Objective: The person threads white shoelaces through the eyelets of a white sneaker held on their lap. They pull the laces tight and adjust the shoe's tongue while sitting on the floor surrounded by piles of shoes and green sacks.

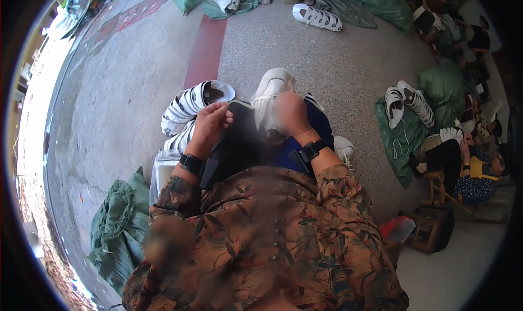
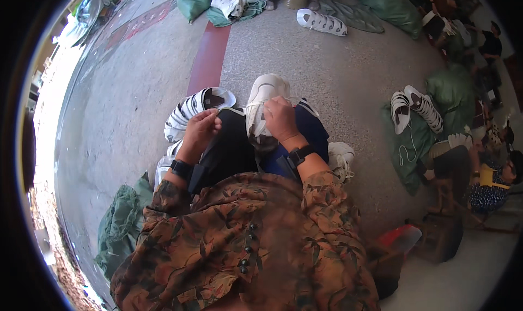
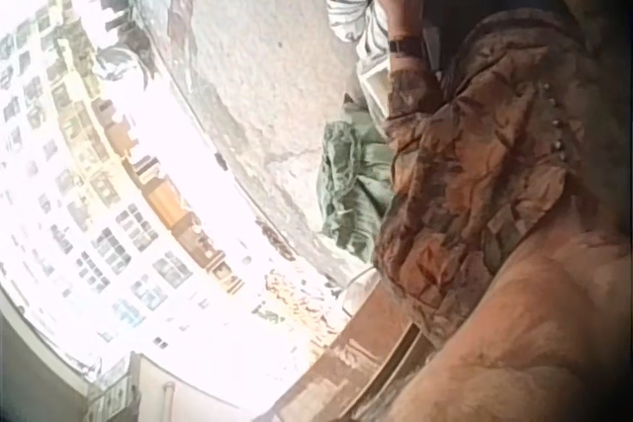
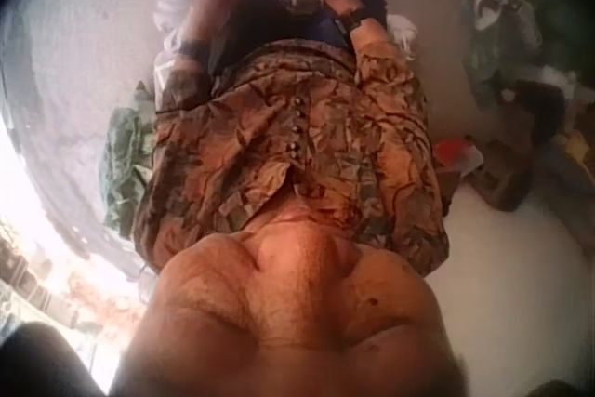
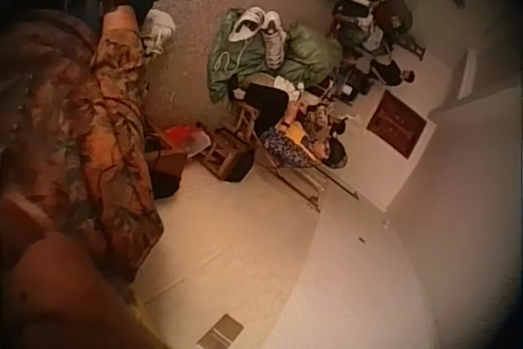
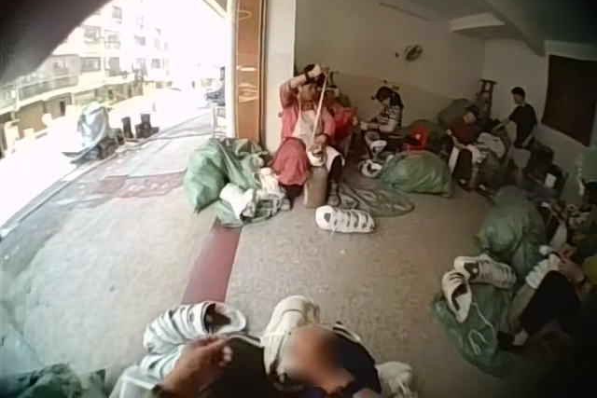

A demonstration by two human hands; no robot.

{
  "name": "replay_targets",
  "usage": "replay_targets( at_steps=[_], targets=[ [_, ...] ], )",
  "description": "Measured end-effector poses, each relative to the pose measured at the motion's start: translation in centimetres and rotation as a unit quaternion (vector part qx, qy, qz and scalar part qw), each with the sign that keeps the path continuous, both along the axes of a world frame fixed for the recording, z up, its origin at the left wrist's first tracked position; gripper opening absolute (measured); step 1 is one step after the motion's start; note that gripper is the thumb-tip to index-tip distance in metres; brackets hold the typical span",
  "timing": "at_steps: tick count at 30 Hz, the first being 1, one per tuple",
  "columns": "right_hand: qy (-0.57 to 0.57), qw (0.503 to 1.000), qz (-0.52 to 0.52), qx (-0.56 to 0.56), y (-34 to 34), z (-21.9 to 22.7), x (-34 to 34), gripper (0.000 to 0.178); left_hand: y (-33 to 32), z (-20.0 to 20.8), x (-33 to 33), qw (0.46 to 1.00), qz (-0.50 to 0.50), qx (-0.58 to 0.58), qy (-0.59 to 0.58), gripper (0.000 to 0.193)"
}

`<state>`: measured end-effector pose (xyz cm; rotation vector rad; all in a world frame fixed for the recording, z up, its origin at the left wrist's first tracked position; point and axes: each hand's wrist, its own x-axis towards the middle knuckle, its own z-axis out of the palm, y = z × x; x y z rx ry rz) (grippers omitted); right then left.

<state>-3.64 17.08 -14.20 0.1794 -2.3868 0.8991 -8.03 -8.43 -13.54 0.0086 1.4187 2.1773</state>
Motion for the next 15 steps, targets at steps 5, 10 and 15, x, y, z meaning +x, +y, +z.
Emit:
replay_targets(
  at_steps=[5,10,15],
  targets=[
    [-0.047,0.992,0.032,0.114,-0.3,-0.8,-0.7,0.008,-0.7,-1.6,1.2,0.978,0.028,0.108,-0.175,0.011],
    [-0.087,0.987,0.02,0.131,-0.5,0.0,-0.8,0.025,3.4,1.1,0.7,0.987,-0.07,0.078,-0.123,0.011],
    [-0.079,0.993,0.003,0.084,-0.9,0.0,-0.8,0.025,7.5,1.0,-1.4,0.998,-0.038,-0.05,-0.016,0.01]
  ],
)
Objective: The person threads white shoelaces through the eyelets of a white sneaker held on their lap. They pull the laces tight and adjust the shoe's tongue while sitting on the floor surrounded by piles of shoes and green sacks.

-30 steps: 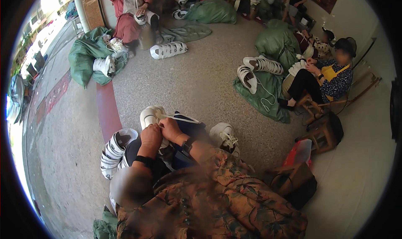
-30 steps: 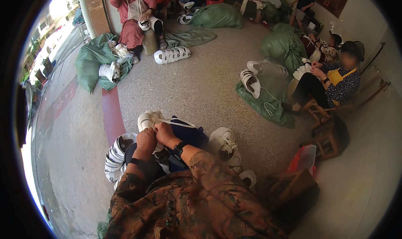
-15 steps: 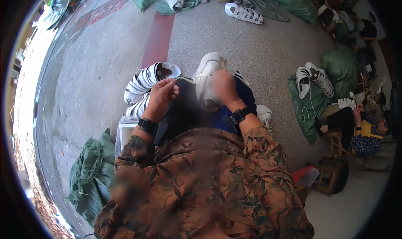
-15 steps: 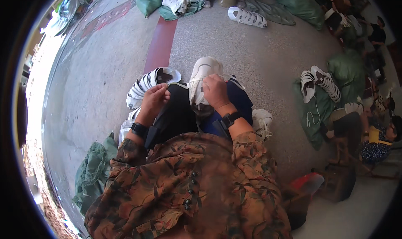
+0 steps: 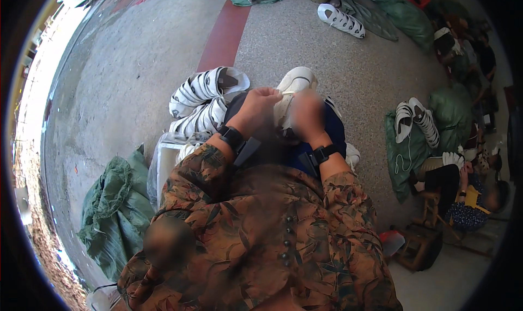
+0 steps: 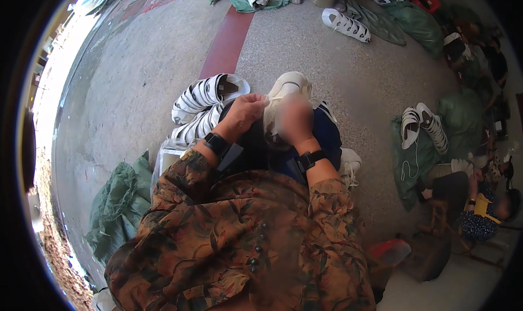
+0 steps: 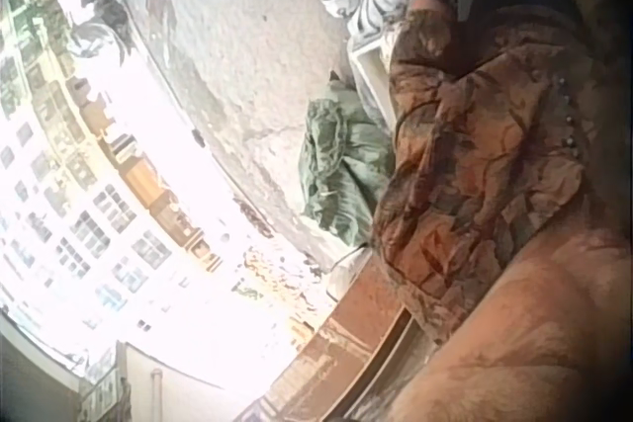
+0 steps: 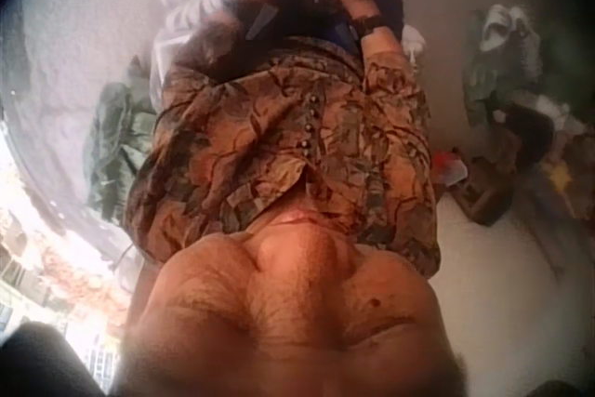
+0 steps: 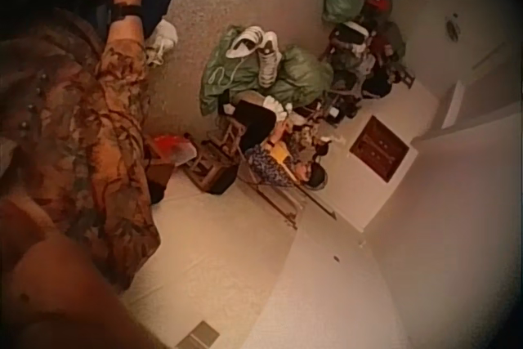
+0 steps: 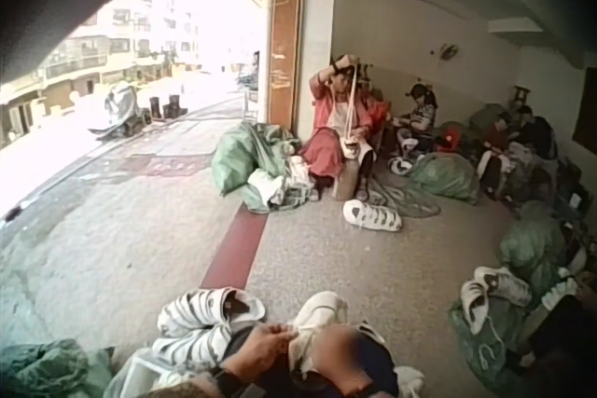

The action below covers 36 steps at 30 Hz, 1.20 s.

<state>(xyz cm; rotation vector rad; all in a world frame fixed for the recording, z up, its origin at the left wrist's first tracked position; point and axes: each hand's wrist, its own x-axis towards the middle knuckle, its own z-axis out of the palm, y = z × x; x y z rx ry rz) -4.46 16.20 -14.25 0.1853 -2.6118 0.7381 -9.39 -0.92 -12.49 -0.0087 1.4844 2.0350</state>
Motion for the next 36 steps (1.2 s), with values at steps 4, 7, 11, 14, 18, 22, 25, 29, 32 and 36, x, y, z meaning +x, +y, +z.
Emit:
replay_targets(
  at_steps=[4,7,11,14,18,22,25,29,32,36],
  targets=[
    [-0.028,0.999,-0.016,-0.033,-0.2,0.0,0.0,0.03,2.1,-2.8,-1.4,0.997,0.042,0.024,0.066,0.008],
    [-0.041,0.998,-0.02,-0.05,-0.1,0.0,0.0,0.032,2.9,-2.9,-1.8,0.996,0.059,0.007,0.067,0.006],
    [-0.037,0.998,-0.02,-0.055,-0.2,0.0,0.0,0.032,4.0,-1.7,-1.4,0.987,0.108,-0.087,0.085,0.007],
    [-0.006,0.999,-0.017,-0.051,-0.1,-0.5,0.0,0.033,4.2,-2.8,-1.8,0.974,0.101,-0.144,0.142,0.008],
    [0.0,0.998,-0.021,-0.053,0.0,-0.6,-0.2,0.032,4.1,-2.2,-2.1,0.886,0.04,-0.332,0.32,0.015],
    [0.005,0.998,-0.034,-0.056,-0.2,-0.7,-0.5,0.026,4.1,-2.6,-2.4,0.869,0.036,-0.368,0.328,0.02],
    [-0.004,0.995,-0.045,-0.088,0.2,-1.2,-0.9,0.02,4.5,-2.6,-1.9,0.853,0.052,-0.39,0.342,0.017],
    [-0.027,0.99,-0.044,-0.132,0.1,-1.3,-1.1,0.01,4.7,-4.4,-1.8,0.704,-0.029,-0.487,0.516,0.015],
    [-0.008,0.996,-0.053,-0.064,0.1,-1.2,-1.4,0.007,4.4,-3.2,-1.1,0.658,-0.086,-0.468,0.583,0.014],
    [-0.021,0.998,-0.063,0.013,-0.5,-0.8,-1.5,0.007,4.1,-0.9,-0.3,0.657,-0.101,-0.463,0.587,0.018]
  ],
)
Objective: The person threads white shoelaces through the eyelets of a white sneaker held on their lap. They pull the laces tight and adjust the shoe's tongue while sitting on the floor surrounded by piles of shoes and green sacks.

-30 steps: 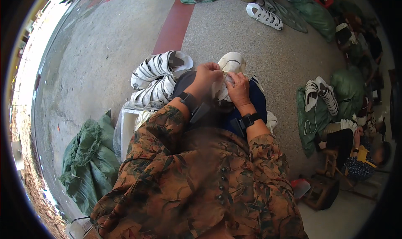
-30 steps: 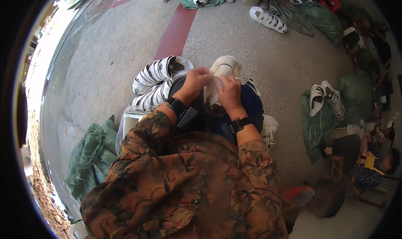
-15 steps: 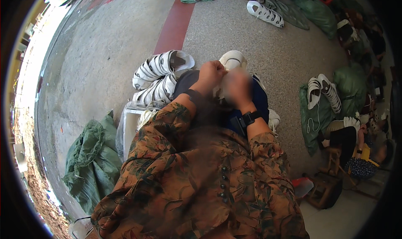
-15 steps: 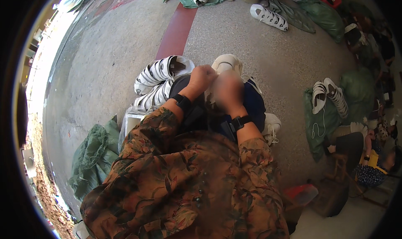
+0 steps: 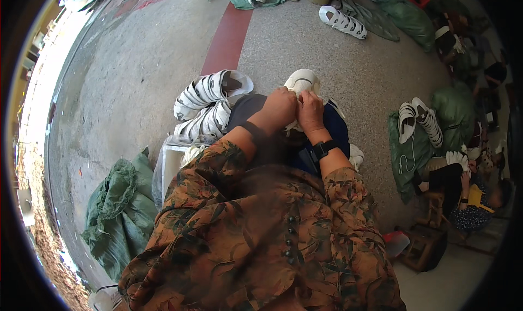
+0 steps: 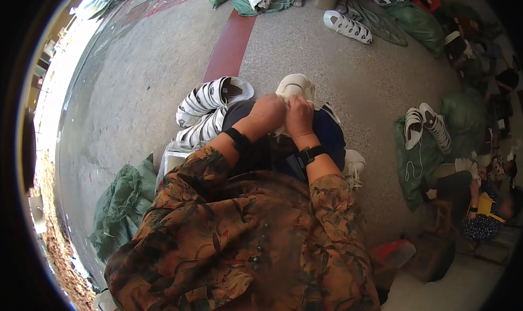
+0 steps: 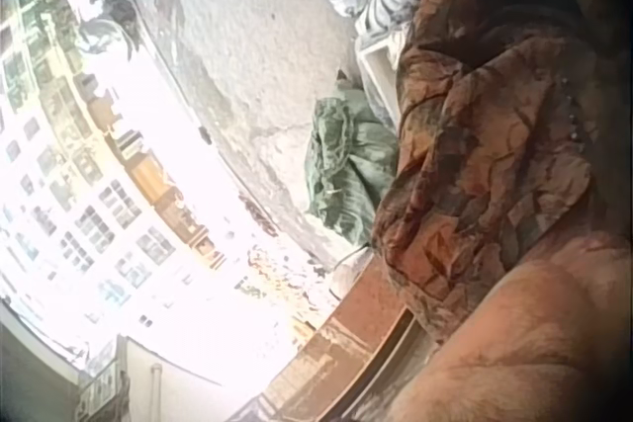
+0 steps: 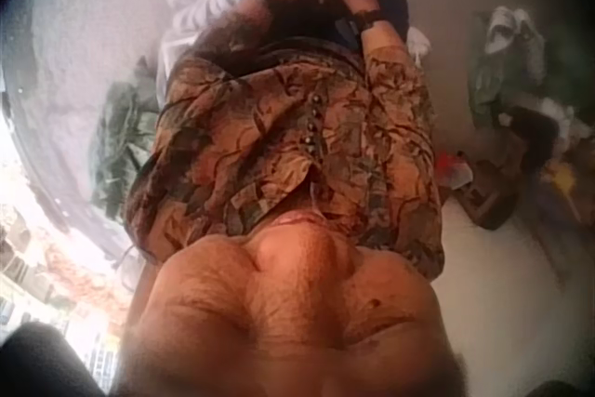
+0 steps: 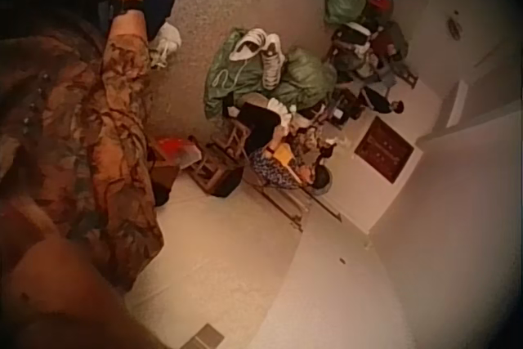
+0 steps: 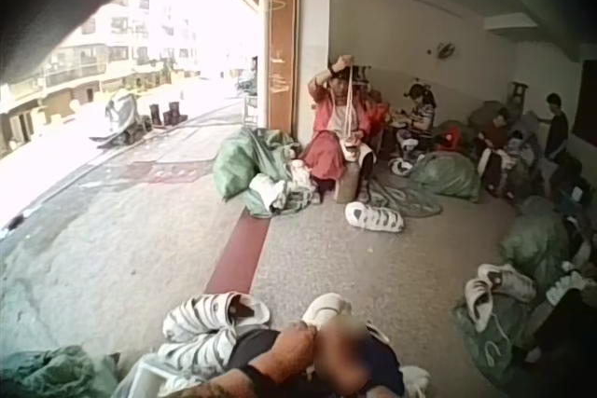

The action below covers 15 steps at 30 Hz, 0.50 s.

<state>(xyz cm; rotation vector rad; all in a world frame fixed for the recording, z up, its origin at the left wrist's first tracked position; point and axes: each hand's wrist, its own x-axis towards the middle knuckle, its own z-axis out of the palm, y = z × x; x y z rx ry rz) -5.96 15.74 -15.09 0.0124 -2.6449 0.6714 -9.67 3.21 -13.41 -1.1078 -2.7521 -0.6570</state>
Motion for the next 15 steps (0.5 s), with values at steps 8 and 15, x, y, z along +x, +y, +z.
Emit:
replay_targets(
  at_steps=[8,15],
  targets=[
    [-0.023,0.994,0.002,0.105,-0.3,-0.4,-0.1,0.009,-1.1,-3.1,-3.9,0.97,-0.031,0.133,-0.202,0.017],
    [-0.003,0.99,0.026,0.139,-0.2,-0.4,0.2,0.007,-1.9,-2.4,-3.1,0.946,-0.051,0.205,-0.244,0.013]
  ],
)
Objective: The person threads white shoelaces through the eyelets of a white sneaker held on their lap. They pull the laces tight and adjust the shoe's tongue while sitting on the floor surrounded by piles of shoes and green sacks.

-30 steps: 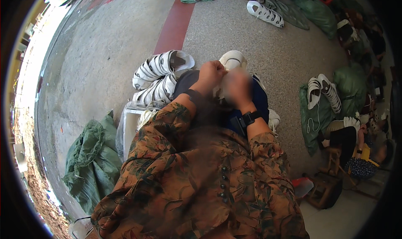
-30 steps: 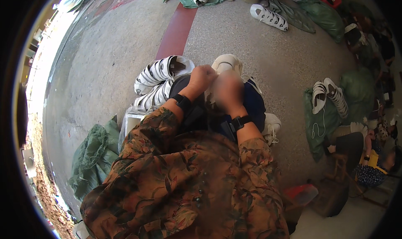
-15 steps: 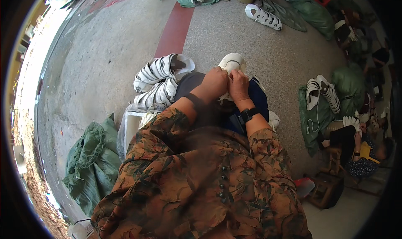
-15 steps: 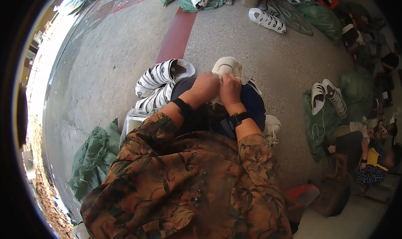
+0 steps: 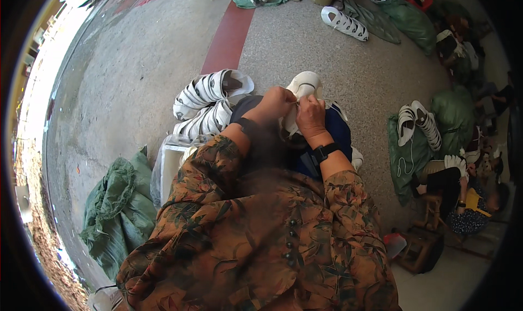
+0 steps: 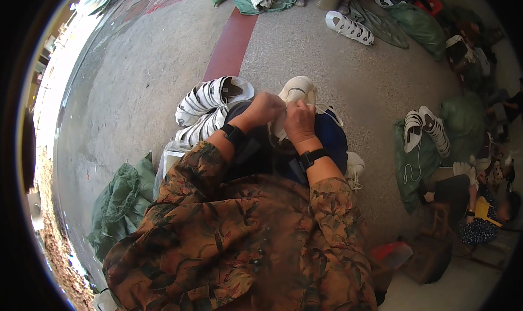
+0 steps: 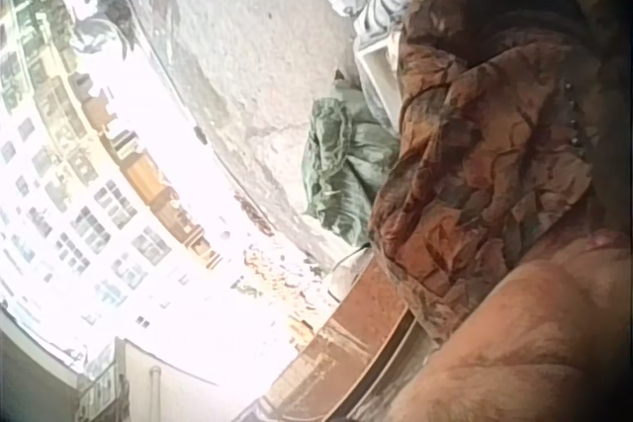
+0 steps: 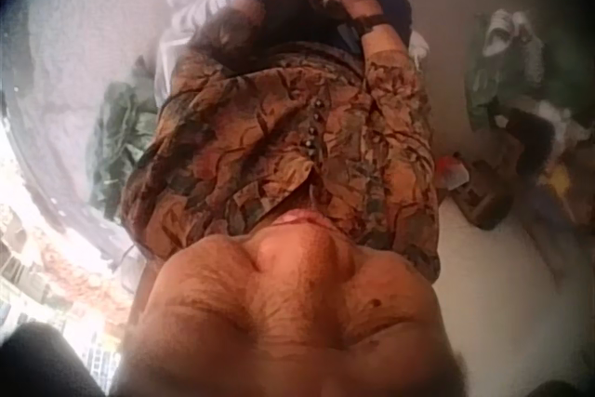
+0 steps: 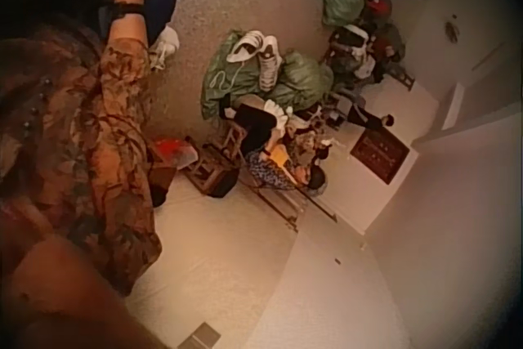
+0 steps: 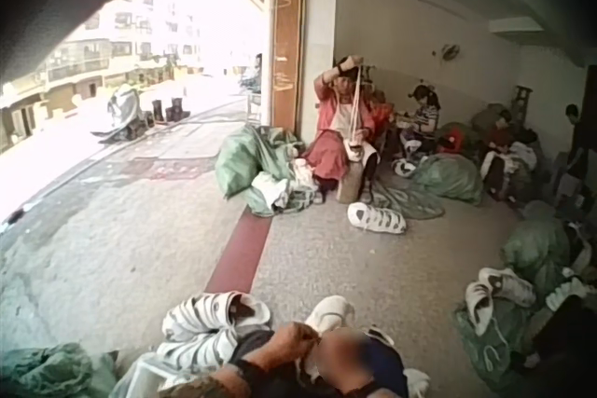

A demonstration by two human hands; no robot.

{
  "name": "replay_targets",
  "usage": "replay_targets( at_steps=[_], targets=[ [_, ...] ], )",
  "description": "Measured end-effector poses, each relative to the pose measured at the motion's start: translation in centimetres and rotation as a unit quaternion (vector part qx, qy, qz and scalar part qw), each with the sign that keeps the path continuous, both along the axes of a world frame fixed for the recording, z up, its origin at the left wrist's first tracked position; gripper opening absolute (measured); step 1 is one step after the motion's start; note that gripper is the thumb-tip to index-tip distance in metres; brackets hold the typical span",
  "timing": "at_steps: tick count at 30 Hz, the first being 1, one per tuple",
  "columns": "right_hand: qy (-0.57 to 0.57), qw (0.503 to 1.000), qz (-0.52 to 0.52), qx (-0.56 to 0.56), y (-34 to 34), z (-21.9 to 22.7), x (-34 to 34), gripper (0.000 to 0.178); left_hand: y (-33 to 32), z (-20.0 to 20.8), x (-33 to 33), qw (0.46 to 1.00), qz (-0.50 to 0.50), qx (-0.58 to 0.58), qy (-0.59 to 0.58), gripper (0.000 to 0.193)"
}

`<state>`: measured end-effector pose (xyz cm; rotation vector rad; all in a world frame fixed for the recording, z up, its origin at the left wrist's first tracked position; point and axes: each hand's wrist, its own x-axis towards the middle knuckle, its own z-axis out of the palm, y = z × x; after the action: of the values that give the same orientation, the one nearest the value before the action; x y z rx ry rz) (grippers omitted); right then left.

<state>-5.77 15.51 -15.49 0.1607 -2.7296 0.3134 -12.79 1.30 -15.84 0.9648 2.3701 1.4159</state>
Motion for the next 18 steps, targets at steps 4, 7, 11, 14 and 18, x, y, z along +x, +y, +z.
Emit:
replay_targets(
  at_steps=[4,7,11,14,18],
  targets=[
    [0.027,0.997,0.038,0.059,0.0,0.7,0.4,0.003,-0.2,0.4,1.6,0.988,0.077,0.063,-0.122,0.014],
    [0.028,0.988,0.084,0.124,0.0,1.3,-0.2,0.004,0.0,1.1,0.6,0.992,0.056,0.01,-0.115,0.017],
    [0.045,0.977,0.116,0.174,-0.1,2.5,-0.4,0.006,-0.3,0.7,0.1,0.995,0.051,-0.017,-0.086,0.019],
    [0.018,0.978,0.128,0.165,-0.1,3.2,-0.5,0.006,-0.2,1.1,0.6,0.992,0.062,0.003,-0.111,0.018],
    [-0.108,0.95,0.293,0.022,-1.1,6.8,2.9,0.009,-0.3,1.2,0.6,0.993,0.073,0.015,-0.086,0.017]
  ],
)
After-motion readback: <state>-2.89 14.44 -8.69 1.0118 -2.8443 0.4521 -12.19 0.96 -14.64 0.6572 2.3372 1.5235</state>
